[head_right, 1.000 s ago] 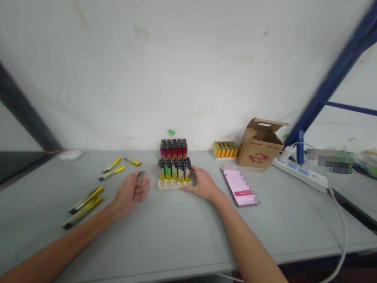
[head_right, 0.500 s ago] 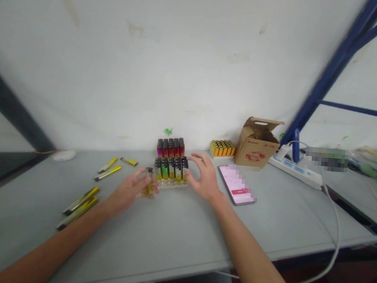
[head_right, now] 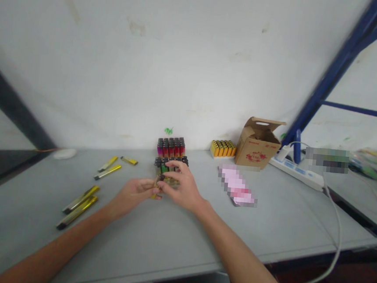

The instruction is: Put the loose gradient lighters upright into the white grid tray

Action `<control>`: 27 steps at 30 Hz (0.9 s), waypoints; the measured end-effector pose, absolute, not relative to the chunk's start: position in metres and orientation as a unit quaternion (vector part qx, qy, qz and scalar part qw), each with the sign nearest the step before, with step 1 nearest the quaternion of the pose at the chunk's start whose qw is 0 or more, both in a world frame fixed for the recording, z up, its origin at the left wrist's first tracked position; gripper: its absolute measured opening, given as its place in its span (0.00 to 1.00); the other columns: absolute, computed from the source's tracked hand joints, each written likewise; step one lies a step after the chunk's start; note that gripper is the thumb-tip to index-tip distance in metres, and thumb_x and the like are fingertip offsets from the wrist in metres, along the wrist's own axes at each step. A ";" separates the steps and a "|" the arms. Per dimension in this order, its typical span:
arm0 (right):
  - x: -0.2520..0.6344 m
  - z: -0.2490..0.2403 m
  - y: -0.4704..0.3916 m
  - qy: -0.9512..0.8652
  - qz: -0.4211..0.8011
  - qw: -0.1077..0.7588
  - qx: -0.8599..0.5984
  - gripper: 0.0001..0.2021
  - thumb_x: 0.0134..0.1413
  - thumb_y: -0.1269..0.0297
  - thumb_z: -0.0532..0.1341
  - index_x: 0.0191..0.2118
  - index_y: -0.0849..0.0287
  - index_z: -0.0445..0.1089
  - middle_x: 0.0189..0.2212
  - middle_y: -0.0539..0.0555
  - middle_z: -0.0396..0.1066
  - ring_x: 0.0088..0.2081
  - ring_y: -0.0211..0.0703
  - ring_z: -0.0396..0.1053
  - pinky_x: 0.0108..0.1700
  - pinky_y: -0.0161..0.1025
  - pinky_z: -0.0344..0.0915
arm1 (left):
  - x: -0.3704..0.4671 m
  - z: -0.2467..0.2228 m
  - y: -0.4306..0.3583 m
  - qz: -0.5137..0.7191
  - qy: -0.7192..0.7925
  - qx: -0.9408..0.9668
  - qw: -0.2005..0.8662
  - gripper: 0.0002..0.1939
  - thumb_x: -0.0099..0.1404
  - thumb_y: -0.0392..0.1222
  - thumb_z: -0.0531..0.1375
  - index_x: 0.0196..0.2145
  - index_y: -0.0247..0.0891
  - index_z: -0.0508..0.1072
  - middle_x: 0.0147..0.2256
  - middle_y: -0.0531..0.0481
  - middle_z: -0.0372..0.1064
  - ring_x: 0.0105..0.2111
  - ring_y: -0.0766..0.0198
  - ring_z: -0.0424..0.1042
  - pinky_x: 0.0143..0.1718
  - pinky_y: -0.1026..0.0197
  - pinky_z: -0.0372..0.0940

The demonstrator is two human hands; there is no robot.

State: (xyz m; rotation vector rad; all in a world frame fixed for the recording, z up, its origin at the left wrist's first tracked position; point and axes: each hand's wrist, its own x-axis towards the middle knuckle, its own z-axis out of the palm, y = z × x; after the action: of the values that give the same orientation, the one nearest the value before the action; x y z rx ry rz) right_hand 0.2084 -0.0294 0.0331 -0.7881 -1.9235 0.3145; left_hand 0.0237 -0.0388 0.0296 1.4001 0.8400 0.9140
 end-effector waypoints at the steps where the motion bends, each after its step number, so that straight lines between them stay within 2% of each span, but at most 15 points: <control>1: 0.207 0.033 -0.030 -0.790 0.138 0.500 -0.327 0.06 0.53 0.63 0.63 0.37 0.56 0.75 0.49 0.58 0.67 0.52 0.48 0.65 0.51 0.47 0.65 | 0.024 0.029 -0.039 0.392 0.365 0.606 0.588 0.15 0.53 0.48 0.67 0.33 0.34 0.77 0.33 0.47 0.76 0.36 0.58 0.74 0.42 0.56 0.70; 5: 0.207 0.032 -0.027 -0.775 0.141 0.525 -0.321 0.06 0.53 0.64 0.64 0.37 0.56 0.75 0.49 0.59 0.67 0.52 0.49 0.65 0.50 0.47 0.66 | 0.024 0.030 -0.039 0.415 0.385 0.621 0.542 0.16 0.53 0.49 0.66 0.36 0.35 0.77 0.35 0.46 0.77 0.37 0.57 0.75 0.44 0.54 0.69; 9: 0.216 0.031 -0.021 -0.760 0.109 0.549 -0.330 0.08 0.55 0.64 0.62 0.41 0.54 0.75 0.49 0.59 0.66 0.53 0.49 0.64 0.51 0.49 0.65 | 0.017 0.035 -0.036 0.462 0.436 0.633 0.442 0.18 0.53 0.50 0.66 0.38 0.36 0.77 0.37 0.45 0.78 0.39 0.55 0.75 0.46 0.54 0.68; 13: 0.223 0.027 -0.016 -0.784 0.049 0.504 -0.359 0.08 0.56 0.63 0.62 0.41 0.51 0.76 0.51 0.58 0.65 0.54 0.51 0.62 0.52 0.51 0.64 | -0.013 0.037 -0.018 0.451 0.513 0.694 0.230 0.14 0.57 0.49 0.62 0.38 0.39 0.76 0.40 0.44 0.76 0.41 0.53 0.74 0.50 0.53 0.64; 16: 0.225 0.024 -0.014 -0.811 0.006 0.461 -0.360 0.08 0.56 0.63 0.62 0.41 0.52 0.75 0.51 0.57 0.66 0.53 0.50 0.63 0.53 0.53 0.63 | -0.050 0.032 0.001 0.342 0.579 0.740 0.016 0.17 0.59 0.47 0.57 0.44 0.38 0.74 0.47 0.41 0.72 0.51 0.48 0.67 0.57 0.48 0.56; 18: 0.226 0.024 -0.014 -0.819 -0.016 0.445 -0.363 0.08 0.57 0.63 0.61 0.41 0.54 0.75 0.50 0.58 0.66 0.53 0.51 0.62 0.54 0.53 0.62 | -0.072 0.028 0.010 0.272 0.646 0.710 -0.066 0.21 0.63 0.45 0.52 0.50 0.34 0.70 0.51 0.37 0.69 0.53 0.47 0.65 0.56 0.46 0.56; 20: 0.228 0.024 -0.013 -0.819 -0.026 0.438 -0.369 0.08 0.57 0.63 0.61 0.42 0.55 0.75 0.51 0.59 0.66 0.54 0.52 0.61 0.55 0.54 0.61 | -0.089 0.024 0.014 0.210 0.683 0.694 -0.087 0.22 0.64 0.46 0.50 0.52 0.32 0.69 0.51 0.33 0.68 0.53 0.44 0.64 0.55 0.41 0.56; 23: 0.230 0.024 -0.013 -0.820 -0.026 0.429 -0.378 0.09 0.57 0.64 0.60 0.43 0.55 0.74 0.51 0.60 0.65 0.55 0.53 0.61 0.55 0.55 0.60 | -0.097 0.019 0.013 0.156 0.708 0.685 -0.072 0.21 0.64 0.44 0.50 0.50 0.34 0.71 0.51 0.31 0.68 0.55 0.40 0.62 0.55 0.31 0.50; 27: 0.230 0.023 -0.012 -0.817 -0.028 0.426 -0.388 0.09 0.58 0.64 0.59 0.43 0.55 0.73 0.51 0.60 0.64 0.55 0.52 0.61 0.55 0.55 0.61 | -0.092 0.015 0.011 0.152 0.702 0.693 -0.052 0.18 0.64 0.39 0.49 0.47 0.39 0.73 0.52 0.35 0.68 0.55 0.43 0.64 0.57 0.29 0.42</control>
State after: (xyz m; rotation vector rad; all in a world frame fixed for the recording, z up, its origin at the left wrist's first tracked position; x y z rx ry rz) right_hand 0.2305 -0.0119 0.0225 -0.9702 -2.0423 -0.0698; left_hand -0.0922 0.0114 0.0152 2.2541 2.2834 0.4955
